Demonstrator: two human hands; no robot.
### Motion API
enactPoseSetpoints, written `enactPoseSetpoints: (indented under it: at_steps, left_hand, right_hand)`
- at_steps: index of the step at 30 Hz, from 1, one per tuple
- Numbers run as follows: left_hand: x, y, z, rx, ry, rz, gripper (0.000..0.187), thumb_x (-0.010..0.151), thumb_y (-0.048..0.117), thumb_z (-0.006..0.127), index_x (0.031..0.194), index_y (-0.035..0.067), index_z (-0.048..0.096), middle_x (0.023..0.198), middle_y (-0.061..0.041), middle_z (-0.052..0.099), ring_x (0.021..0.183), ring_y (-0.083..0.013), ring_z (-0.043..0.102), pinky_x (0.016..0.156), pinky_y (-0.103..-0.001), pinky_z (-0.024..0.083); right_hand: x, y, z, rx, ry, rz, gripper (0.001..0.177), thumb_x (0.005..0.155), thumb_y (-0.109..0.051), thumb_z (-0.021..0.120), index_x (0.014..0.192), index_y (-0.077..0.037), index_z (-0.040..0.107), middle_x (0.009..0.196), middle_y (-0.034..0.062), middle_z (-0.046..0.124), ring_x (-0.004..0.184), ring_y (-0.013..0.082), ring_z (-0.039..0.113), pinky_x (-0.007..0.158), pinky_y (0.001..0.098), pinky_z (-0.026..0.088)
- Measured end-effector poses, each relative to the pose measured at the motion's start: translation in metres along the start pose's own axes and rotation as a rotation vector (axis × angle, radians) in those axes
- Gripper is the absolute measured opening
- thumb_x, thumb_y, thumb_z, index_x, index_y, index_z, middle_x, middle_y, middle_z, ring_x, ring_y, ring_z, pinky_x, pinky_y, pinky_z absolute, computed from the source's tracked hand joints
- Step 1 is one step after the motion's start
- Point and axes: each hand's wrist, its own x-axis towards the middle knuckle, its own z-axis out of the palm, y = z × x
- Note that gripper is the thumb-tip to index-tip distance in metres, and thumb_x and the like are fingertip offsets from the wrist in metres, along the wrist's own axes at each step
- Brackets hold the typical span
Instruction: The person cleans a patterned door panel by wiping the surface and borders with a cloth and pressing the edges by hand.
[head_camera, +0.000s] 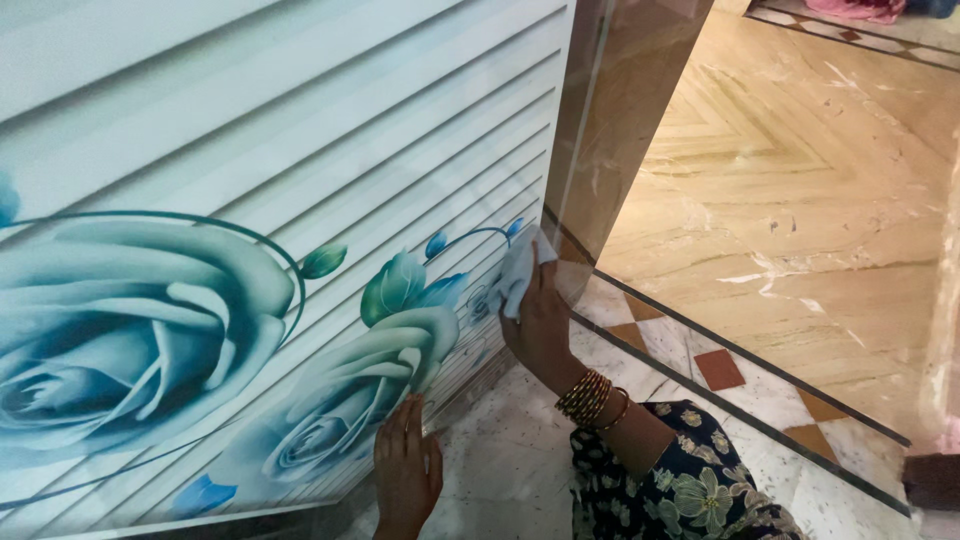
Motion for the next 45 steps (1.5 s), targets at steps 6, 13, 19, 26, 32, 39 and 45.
enactPoseSetpoints:
  at_steps: [6, 13, 19, 26, 32, 39, 45]
  left_hand:
    - [-0.011, -0.007, -0.007, -0.013, 0.022, -0.016, 0.064, 0.090, 0.020, 0.060, 0.148, 0.001, 0.040, 0.146, -0.022, 0.046, 0.135, -0.0390, 0.043, 0.113, -0.055, 0.030]
    - [-0.013, 0.000, -0.022, -0.048, 0.067, 0.002, 0.065, 0.092, 0.020, 0.059, 0.149, -0.003, 0.038, 0.147, -0.025, 0.047, 0.135, -0.0402, 0.043, 0.112, -0.054, 0.031]
    - [-0.020, -0.001, -0.010, -0.198, 0.074, -0.064, 0.067, 0.097, 0.027, 0.059, 0.151, -0.005, 0.036, 0.146, -0.028, 0.047, 0.132, -0.0419, 0.048, 0.107, -0.050, 0.040]
    - [-0.011, 0.014, -0.012, -0.964, -0.019, -0.174, 0.075, 0.103, 0.026, 0.049, 0.160, -0.004, 0.011, 0.162, -0.026, 0.030, 0.147, -0.0390, 0.037, 0.116, -0.048, 0.033]
    - [-0.008, 0.022, -0.021, -0.985, 0.264, -0.127, 0.079, 0.101, 0.011, 0.055, 0.162, -0.004, 0.007, 0.158, -0.025, 0.032, 0.143, -0.0367, 0.041, 0.112, -0.044, 0.042]
    - [0.000, 0.014, -0.014, -0.264, 0.496, -0.100, 0.046, 0.096, 0.004, 0.068, 0.138, -0.001, 0.050, 0.148, -0.021, 0.046, 0.129, -0.0392, 0.054, 0.095, -0.039, 0.053]
    - [-0.003, -0.008, 0.009, -0.114, 0.424, -0.039, 0.026, 0.097, 0.003, 0.065, 0.123, -0.001, 0.063, 0.138, -0.015, 0.054, 0.125, -0.0334, 0.059, 0.099, -0.041, 0.055]
  right_hand:
    - [-0.006, -0.059, -0.024, 0.098, -0.196, -0.118, 0.088, 0.080, -0.014, 0.077, 0.159, -0.012, 0.038, 0.147, 0.0327, 0.041, 0.129, 0.0504, 0.054, 0.099, 0.0504, 0.054]
    - [-0.040, -0.085, -0.003, 0.039, -0.458, -0.304, 0.084, 0.078, -0.012, 0.074, 0.156, -0.021, 0.044, 0.154, 0.0403, 0.024, 0.149, 0.0577, 0.017, 0.114, 0.0596, 0.034]
    - [-0.079, -0.085, 0.016, 0.040, -0.683, -0.419, 0.053, 0.092, -0.013, 0.064, 0.143, -0.008, 0.053, 0.164, 0.0337, 0.019, 0.153, 0.0537, 0.013, 0.121, 0.0612, 0.025]
    - [-0.083, -0.088, 0.011, 0.048, -0.789, -0.475, 0.057, 0.090, -0.013, 0.065, 0.145, -0.005, 0.052, 0.166, 0.0298, 0.021, 0.158, 0.0484, 0.016, 0.126, 0.0552, 0.026]
    - [-0.070, -0.088, 0.005, 0.279, -0.693, -0.439, 0.065, 0.098, -0.027, 0.067, 0.158, -0.026, 0.044, 0.161, 0.0254, 0.035, 0.156, 0.0422, 0.025, 0.127, 0.0556, 0.029]
    - [-0.075, -0.077, 0.018, 0.114, -0.660, -0.480, 0.064, 0.094, -0.019, 0.066, 0.155, -0.024, 0.049, 0.158, 0.0216, 0.037, 0.154, 0.0401, 0.028, 0.125, 0.0573, 0.025]
    - [-0.074, -0.085, 0.013, 0.107, -0.662, -0.480, 0.041, 0.086, -0.010, 0.065, 0.127, -0.004, 0.063, 0.159, 0.0231, 0.037, 0.156, 0.0385, 0.025, 0.125, 0.0570, 0.024]
